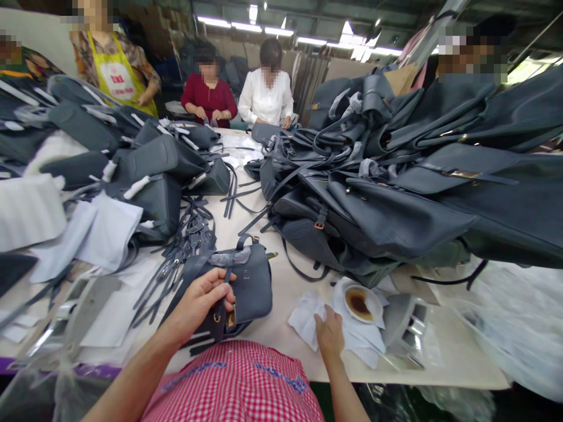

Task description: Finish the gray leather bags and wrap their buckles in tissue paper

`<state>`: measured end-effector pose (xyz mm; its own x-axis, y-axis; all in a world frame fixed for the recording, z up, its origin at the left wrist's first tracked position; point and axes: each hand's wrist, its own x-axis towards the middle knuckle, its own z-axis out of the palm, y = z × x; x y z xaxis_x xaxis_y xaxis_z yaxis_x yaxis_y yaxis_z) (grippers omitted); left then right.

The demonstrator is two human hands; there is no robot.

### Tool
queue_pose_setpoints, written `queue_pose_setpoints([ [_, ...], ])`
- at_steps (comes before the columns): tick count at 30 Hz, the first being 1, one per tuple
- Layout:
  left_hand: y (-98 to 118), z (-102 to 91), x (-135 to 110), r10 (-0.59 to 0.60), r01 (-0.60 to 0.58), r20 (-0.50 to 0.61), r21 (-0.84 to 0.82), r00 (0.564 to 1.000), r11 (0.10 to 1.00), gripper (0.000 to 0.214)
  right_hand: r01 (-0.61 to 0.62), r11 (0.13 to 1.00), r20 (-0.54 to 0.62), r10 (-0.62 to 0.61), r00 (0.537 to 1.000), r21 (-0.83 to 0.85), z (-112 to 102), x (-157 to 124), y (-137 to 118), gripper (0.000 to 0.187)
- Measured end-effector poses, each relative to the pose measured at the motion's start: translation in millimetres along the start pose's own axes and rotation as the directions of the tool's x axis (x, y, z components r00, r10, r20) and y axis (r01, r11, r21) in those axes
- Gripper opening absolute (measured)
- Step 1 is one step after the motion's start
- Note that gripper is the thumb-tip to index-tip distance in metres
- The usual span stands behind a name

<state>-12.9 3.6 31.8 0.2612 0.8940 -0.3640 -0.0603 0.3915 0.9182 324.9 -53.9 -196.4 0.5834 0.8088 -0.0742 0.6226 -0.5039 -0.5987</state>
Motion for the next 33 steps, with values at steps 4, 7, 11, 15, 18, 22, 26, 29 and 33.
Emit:
queue_pose_setpoints([
  [4, -4.0, 0.7, 1.2, 0.005, -0.005, -0.001, -0.006, 1.000, 1.000, 0.037, -0.019, 0.996, -0.016, 0.018, 1.000, -0.092, 10.1, 8.3, 6.9, 0.041],
  [7, -4.7, 1.4, 2.1, 0.001, -0.001, -0.009, 0.008, 1.000, 1.000, 0.036, 0.038, 0.991, -0.012, -0.040, 0.999, -0.125, 5.5, 7.3, 8.7, 0.044],
  [11, -2.2, 0.9, 2.5, -0.023, 0.023, -0.017, 0.012, 1.000, 1.000, 0.036, 0.060, 0.982, -0.080, -0.075, 0.994, -0.179, -9.6, 3.9, 10.1, 0.060],
  [15, 0.5, 1.7, 3.5, -0.034, 0.034, -0.033, 0.001, 0.999, 0.999, 0.036, -0.064, 0.970, -0.166, 0.025, 0.986, -0.236, -30.3, 26.8, 24.0, 0.070],
  [18, 2.0, 3.2, 4.4, -0.053, 0.053, -0.020, 0.004, 0.998, 0.999, 0.037, -0.134, 0.959, -0.142, 0.101, 0.985, -0.251, -44.1, 51.8, 38.5, 0.060],
  [22, 0.9, 1.8, 3.9, -0.029, 0.030, -0.025, 0.021, 0.999, 0.999, 0.037, -0.125, 0.961, -0.122, 0.097, 0.988, -0.247, -51.9, 58.7, 42.0, 0.047],
  [26, -2.3, 0.3, 2.6, -0.012, 0.012, -0.020, 0.022, 1.000, 1.000, 0.035, -0.016, 0.978, -0.174, -0.021, 0.984, -0.209, -41.1, 34.2, 24.5, 0.055],
  [29, -2.1, 2.1, 2.7, -0.009, 0.010, -0.024, 0.018, 1.000, 1.000, 0.035, 0.147, 0.976, -0.143, -0.171, 0.975, -0.162, -20.5, 14.8, 10.0, 0.052],
  [33, 0.0, 4.8, 3.6, -0.009, 0.010, -0.028, 0.019, 1.000, 1.000, 0.036, 0.254, 0.962, -0.080, -0.262, 0.962, -0.097, 11.7, 2.5, 3.3, 0.040],
])
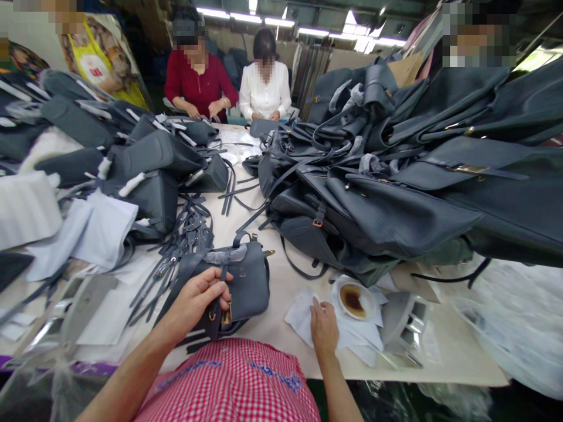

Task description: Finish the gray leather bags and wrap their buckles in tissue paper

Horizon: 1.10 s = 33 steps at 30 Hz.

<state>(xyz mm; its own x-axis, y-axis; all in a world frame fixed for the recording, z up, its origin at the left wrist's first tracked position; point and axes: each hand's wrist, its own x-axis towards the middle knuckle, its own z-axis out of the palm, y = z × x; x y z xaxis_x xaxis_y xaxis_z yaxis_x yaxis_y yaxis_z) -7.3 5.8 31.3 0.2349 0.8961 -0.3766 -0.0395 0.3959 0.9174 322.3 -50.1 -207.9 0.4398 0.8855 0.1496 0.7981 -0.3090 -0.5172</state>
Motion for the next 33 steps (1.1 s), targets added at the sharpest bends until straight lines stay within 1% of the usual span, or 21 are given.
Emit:
queue_pose_setpoints([
  [3, 0.2, -0.2, -1.1, 0.008, -0.008, -0.019, 0.009, 1.000, 1.000, 0.035, -0.014, 0.999, 0.000, 0.014, 1.000, 0.049, 14.7, -3.1, 1.3, 0.036],
  [6, 0.5, -0.4, -4.2, 0.007, -0.007, -0.020, 0.016, 1.000, 1.000, 0.036, -0.033, 0.994, -0.004, 0.033, 0.999, 0.106, 17.2, -2.2, 5.2, 0.033],
  [11, 1.4, 2.1, -7.3, -0.021, 0.022, 0.034, -0.031, 0.999, 0.999, 0.033, -0.032, 0.974, 0.003, 0.032, 0.999, 0.226, 7.8, 1.1, 8.2, 0.029],
  [13, 0.1, 2.8, -6.3, -0.019, 0.022, 0.057, -0.064, 0.998, 0.998, 0.031, -0.037, 0.960, -0.003, 0.039, 0.999, 0.276, 4.4, 1.6, 8.4, 0.030],
  [19, -4.3, 0.8, -2.8, 0.000, 0.007, 0.062, -0.115, 0.998, 0.993, 0.027, -0.057, 0.919, -0.046, 0.081, 0.996, 0.390, -5.4, 5.0, 8.3, 0.035],
  [21, -3.8, 0.0, -2.6, -0.008, 0.015, 0.065, -0.112, 0.998, 0.994, 0.028, -0.034, 0.913, -0.065, 0.066, 0.996, 0.405, -11.5, 7.9, 5.8, 0.035],
  [23, -2.6, -0.7, -2.6, -0.018, 0.024, 0.060, -0.105, 0.998, 0.994, 0.029, 0.015, 0.911, -0.077, 0.019, 0.997, 0.411, -20.8, 11.3, -1.9, 0.034],
  [25, -1.4, -1.4, -2.9, -0.038, 0.043, 0.070, -0.077, 0.997, 0.996, 0.031, 0.073, 0.903, -0.089, -0.039, 0.995, 0.423, -34.1, 14.8, -18.3, 0.031],
  [26, -0.9, -1.9, -3.1, -0.048, 0.053, 0.081, -0.062, 0.996, 0.997, 0.032, 0.109, 0.895, -0.101, -0.072, 0.992, 0.431, -42.3, 16.5, -30.7, 0.029],
  [28, 0.0, -2.9, -3.9, -0.057, 0.062, 0.108, -0.049, 0.993, 0.997, 0.033, 0.214, 0.878, -0.149, -0.165, 0.975, 0.428, -60.6, 19.3, -63.1, 0.022],
  [29, 0.3, -3.3, -4.4, -0.053, 0.060, 0.123, -0.051, 0.991, 0.997, 0.033, 0.300, 0.867, -0.189, -0.242, 0.952, 0.397, -70.0, 20.2, -82.2, 0.018],
  [30, 0.7, -3.5, -4.9, -0.042, 0.051, 0.138, -0.061, 0.990, 0.997, 0.032, 0.390, 0.854, -0.227, -0.327, 0.917, 0.344, -79.1, 20.6, -102.2, 0.016],
  [32, 1.4, -3.1, -5.9, -0.008, 0.023, 0.180, -0.080, 0.984, 0.997, 0.027, 0.534, 0.813, -0.236, -0.485, 0.842, 0.234, -94.4, 20.0, -141.3, 0.016],
  [33, 1.6, -2.6, -6.4, 0.012, 0.005, 0.203, -0.084, 0.979, 0.996, 0.025, 0.585, 0.789, -0.234, -0.542, 0.807, 0.190, -100.4, 19.0, -159.0, 0.017],
])
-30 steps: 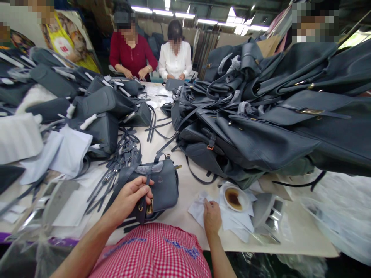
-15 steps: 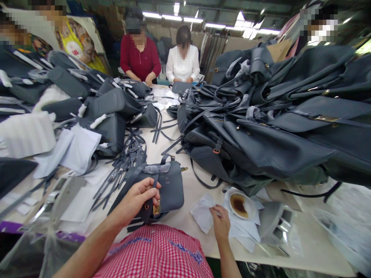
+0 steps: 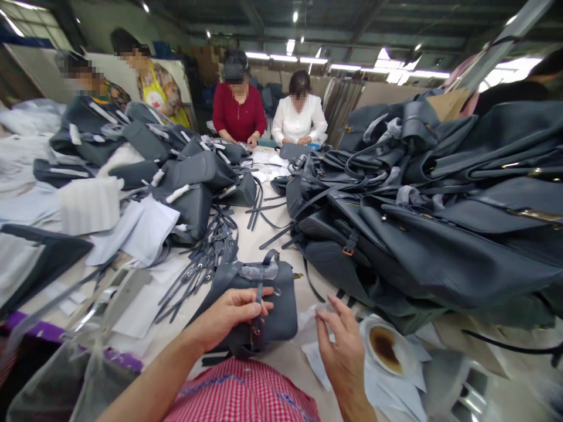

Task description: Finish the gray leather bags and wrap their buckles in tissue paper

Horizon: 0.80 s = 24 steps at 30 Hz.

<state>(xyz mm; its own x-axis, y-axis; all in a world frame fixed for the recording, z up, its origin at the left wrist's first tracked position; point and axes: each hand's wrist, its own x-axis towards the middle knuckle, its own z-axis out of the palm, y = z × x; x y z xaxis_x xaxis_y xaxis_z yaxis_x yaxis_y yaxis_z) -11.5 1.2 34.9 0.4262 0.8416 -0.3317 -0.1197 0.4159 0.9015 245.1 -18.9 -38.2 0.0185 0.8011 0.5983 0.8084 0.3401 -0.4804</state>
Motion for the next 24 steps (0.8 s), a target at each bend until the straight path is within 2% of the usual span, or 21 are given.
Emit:
queue_pose_setpoints([
  [3, 0.0, 1.8, -1.6, 0.076, -0.076, 0.034, 0.008, 0.997, 0.997, 0.020, 0.136, 0.989, 0.054, -0.132, 0.990, -0.063, -1.0, 22.1, -36.8, 0.019],
  [6, -0.4, 2.8, -4.6, 0.104, -0.104, -0.003, -0.044, 0.995, 0.994, 0.020, 0.193, 0.980, 0.127, -0.186, 0.974, -0.043, -8.5, 37.2, -57.6, 0.019],
  [9, -1.8, 2.9, -7.9, 0.082, -0.082, -0.005, -0.184, 0.997, 0.980, 0.022, 0.134, 0.989, 0.206, -0.144, 0.968, 0.063, -22.6, 53.3, -66.7, 0.016],
  [12, -5.4, 3.6, -9.0, 0.072, -0.061, 0.025, -0.309, 0.997, 0.949, 0.024, 0.055, 0.997, 0.298, -0.070, 0.952, 0.059, -29.9, 68.9, -71.5, 0.015],
  [15, -8.8, 6.8, -7.5, 0.098, -0.085, 0.021, -0.338, 0.995, 0.937, 0.027, 0.045, 0.999, 0.409, -0.045, 0.911, 0.009, -21.9, 78.1, -80.3, 0.014],
  [17, -9.2, 10.3, -6.1, 0.131, -0.129, -0.008, -0.267, 0.991, 0.955, 0.027, 0.023, 0.999, 0.493, -0.041, 0.869, 0.042, -12.3, 81.0, -89.0, 0.014],
  [19, -8.2, 13.7, -4.8, 0.142, -0.153, -0.076, -0.160, 0.987, 0.975, 0.030, -0.055, 0.993, 0.568, -0.013, 0.823, 0.102, -5.0, 83.3, -96.6, 0.013],
  [21, -6.8, 15.7, -4.0, 0.124, -0.142, -0.165, -0.102, 0.979, 0.985, 0.035, -0.211, 0.962, 0.606, 0.064, 0.793, 0.175, -2.8, 86.0, -99.7, 0.008],
  [22, -6.3, 16.1, -3.9, 0.109, -0.132, -0.205, -0.103, 0.973, 0.986, 0.037, -0.313, 0.925, 0.610, 0.123, 0.783, 0.216, -3.7, 87.3, -99.3, 0.013],
  [24, -5.9, 16.3, -4.1, 0.075, -0.114, -0.247, -0.148, 0.966, 0.982, 0.041, -0.522, 0.802, 0.622, 0.255, 0.740, 0.292, -7.8, 88.5, -96.0, 0.046],
])
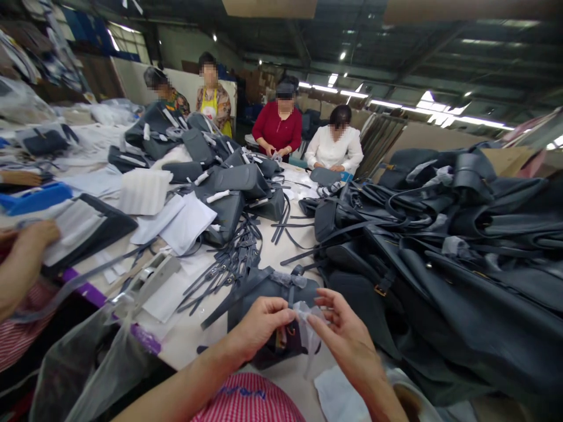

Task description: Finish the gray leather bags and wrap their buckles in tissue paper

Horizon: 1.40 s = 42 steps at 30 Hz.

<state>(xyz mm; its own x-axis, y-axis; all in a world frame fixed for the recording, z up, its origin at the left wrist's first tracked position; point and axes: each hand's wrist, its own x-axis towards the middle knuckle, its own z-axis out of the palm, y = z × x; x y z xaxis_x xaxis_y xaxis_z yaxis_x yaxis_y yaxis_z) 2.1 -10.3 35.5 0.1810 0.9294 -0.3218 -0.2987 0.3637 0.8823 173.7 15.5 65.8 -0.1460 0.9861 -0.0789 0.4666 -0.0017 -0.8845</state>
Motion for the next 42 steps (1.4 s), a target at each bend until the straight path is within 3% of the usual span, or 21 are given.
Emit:
queue_pose_setpoints([
  [2, -0.4, 0.2, -0.8, -0.020, 0.019, -0.016, -0.049, 1.000, 0.999, 0.043, -0.132, 0.977, 0.059, 0.124, 0.991, 0.168, -4.6, -3.5, 2.6, 0.072],
  [3, -0.7, 0.6, -1.4, -0.029, 0.028, -0.013, -0.069, 1.000, 0.997, 0.044, -0.186, 0.957, 0.129, 0.160, 0.979, 0.222, -5.6, -5.9, 4.4, 0.076],
  [6, -1.5, 1.5, -3.9, -0.040, 0.041, 0.004, -0.113, 0.999, 0.993, 0.045, -0.243, 0.923, 0.277, 0.160, 0.947, 0.298, -3.3, -11.9, 12.4, 0.059],
  [9, 0.0, -0.6, -7.8, -0.049, 0.054, 0.037, -0.157, 0.998, 0.986, 0.043, -0.243, 0.917, 0.216, 0.180, 0.960, 0.316, 1.9, -12.7, 23.6, 0.043],
  [12, 4.2, -5.1, -12.4, -0.048, 0.054, 0.042, -0.158, 0.998, 0.986, 0.043, -0.292, 0.864, 0.189, 0.232, 0.954, 0.410, 7.8, -11.2, 31.6, 0.043],
  [16, 9.7, -6.7, -17.4, 0.078, -0.076, -0.038, 0.071, 0.996, 0.995, 0.034, -0.363, 0.749, 0.222, 0.287, 0.932, 0.554, 22.8, -11.7, 32.9, 0.047],
  [19, 9.2, -5.0, -20.0, 0.207, -0.173, -0.106, 0.263, 0.973, 0.949, 0.025, -0.382, 0.748, 0.239, 0.298, 0.924, 0.543, 35.5, -13.7, 33.0, 0.047],
  [23, 2.5, -4.3, -23.7, 0.231, -0.161, -0.135, 0.399, 0.964, 0.903, 0.025, -0.413, 0.781, 0.357, 0.260, 0.897, 0.468, 39.5, -16.4, 34.4, 0.043],
  [28, -11.1, -1.5, -24.3, 0.245, -0.173, -0.171, 0.350, 0.954, 0.921, 0.026, -0.426, 0.839, 0.417, 0.272, 0.867, 0.338, 31.6, -12.6, 36.7, 0.054],
  [31, -18.4, 3.3, -22.8, 0.308, -0.216, -0.242, 0.343, 0.920, 0.914, 0.025, -0.385, 0.889, 0.387, 0.273, 0.881, 0.249, 29.1, -9.0, 38.7, 0.062],
  [33, -21.9, 6.8, -22.5, 0.340, -0.237, -0.280, 0.344, 0.898, 0.909, 0.024, -0.346, 0.898, 0.376, 0.231, 0.897, 0.273, 28.4, -6.0, 38.8, 0.057],
  [38, -27.6, 13.5, -22.4, 0.317, -0.219, -0.305, 0.316, 0.898, 0.923, 0.018, -0.381, 0.788, 0.449, 0.150, 0.881, 0.483, 31.3, 10.5, 33.7, 0.043],
  [42, -25.5, 15.8, -21.1, 0.251, -0.181, -0.325, 0.229, 0.912, 0.956, 0.012, -0.392, 0.707, 0.402, 0.165, 0.901, 0.589, 36.9, 21.7, 30.1, 0.039],
])
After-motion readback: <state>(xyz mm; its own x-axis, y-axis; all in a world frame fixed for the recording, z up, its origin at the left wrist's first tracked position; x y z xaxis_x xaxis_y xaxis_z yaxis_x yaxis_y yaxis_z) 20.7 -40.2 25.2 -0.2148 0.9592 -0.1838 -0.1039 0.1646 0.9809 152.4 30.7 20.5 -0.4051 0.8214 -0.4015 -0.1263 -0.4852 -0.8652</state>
